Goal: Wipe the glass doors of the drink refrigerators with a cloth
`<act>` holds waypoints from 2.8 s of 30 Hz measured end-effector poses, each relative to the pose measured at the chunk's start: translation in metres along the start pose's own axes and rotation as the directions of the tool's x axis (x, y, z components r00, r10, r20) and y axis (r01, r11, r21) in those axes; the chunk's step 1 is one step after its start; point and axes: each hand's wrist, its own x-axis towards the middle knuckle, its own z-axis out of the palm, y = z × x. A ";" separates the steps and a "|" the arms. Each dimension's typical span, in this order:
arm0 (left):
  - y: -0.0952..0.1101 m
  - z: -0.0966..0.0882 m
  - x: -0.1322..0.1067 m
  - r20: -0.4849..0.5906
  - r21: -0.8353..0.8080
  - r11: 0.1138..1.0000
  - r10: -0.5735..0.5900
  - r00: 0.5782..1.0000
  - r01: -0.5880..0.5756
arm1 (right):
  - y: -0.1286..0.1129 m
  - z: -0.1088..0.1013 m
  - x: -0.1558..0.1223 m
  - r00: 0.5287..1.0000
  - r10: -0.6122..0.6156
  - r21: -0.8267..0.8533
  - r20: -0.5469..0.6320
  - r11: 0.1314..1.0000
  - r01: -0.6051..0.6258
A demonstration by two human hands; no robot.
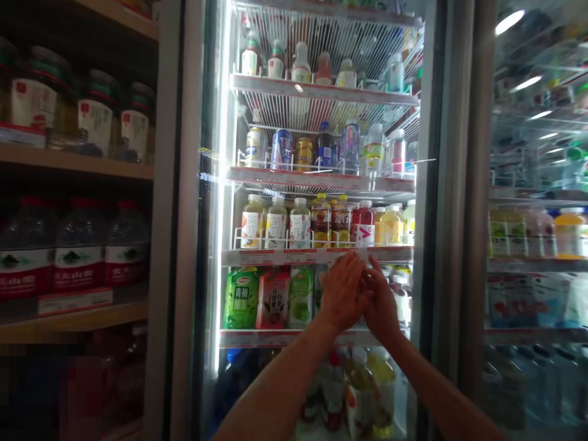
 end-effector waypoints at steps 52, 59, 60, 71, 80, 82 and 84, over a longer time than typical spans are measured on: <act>-0.115 -0.130 -0.013 0.168 0.462 0.781 0.388 0.906 -0.420 | 0.035 0.009 0.035 0.975 -0.216 -0.674 -0.056 0.729 0.122; -0.139 -0.163 -0.025 -0.266 0.555 0.820 0.017 0.964 0.139 | 0.036 0.008 0.034 0.977 -0.206 -0.662 -0.055 0.740 0.119; -0.139 -0.165 -0.030 -0.237 0.564 0.818 0.032 0.971 0.111 | 0.036 0.008 0.034 0.978 -0.200 -0.660 -0.060 0.743 0.111; -0.126 -0.163 -0.058 -0.135 0.588 0.809 0.105 0.985 -0.006 | 0.038 0.008 0.033 0.983 -0.170 -0.647 -0.063 0.758 0.089; -0.136 -0.172 -0.076 -0.149 0.607 0.791 0.020 0.989 0.076 | 0.038 0.007 0.033 0.982 -0.181 -0.654 -0.050 0.749 0.104; -0.134 -0.168 -0.079 -0.200 0.601 0.786 -0.029 0.979 0.145 | 0.036 0.007 0.033 0.984 -0.169 -0.651 -0.061 0.754 0.089; -0.129 -0.162 -0.080 0.061 0.568 0.811 0.128 0.990 -0.140 | 0.036 0.007 0.033 0.986 -0.156 -0.648 -0.060 0.757 0.081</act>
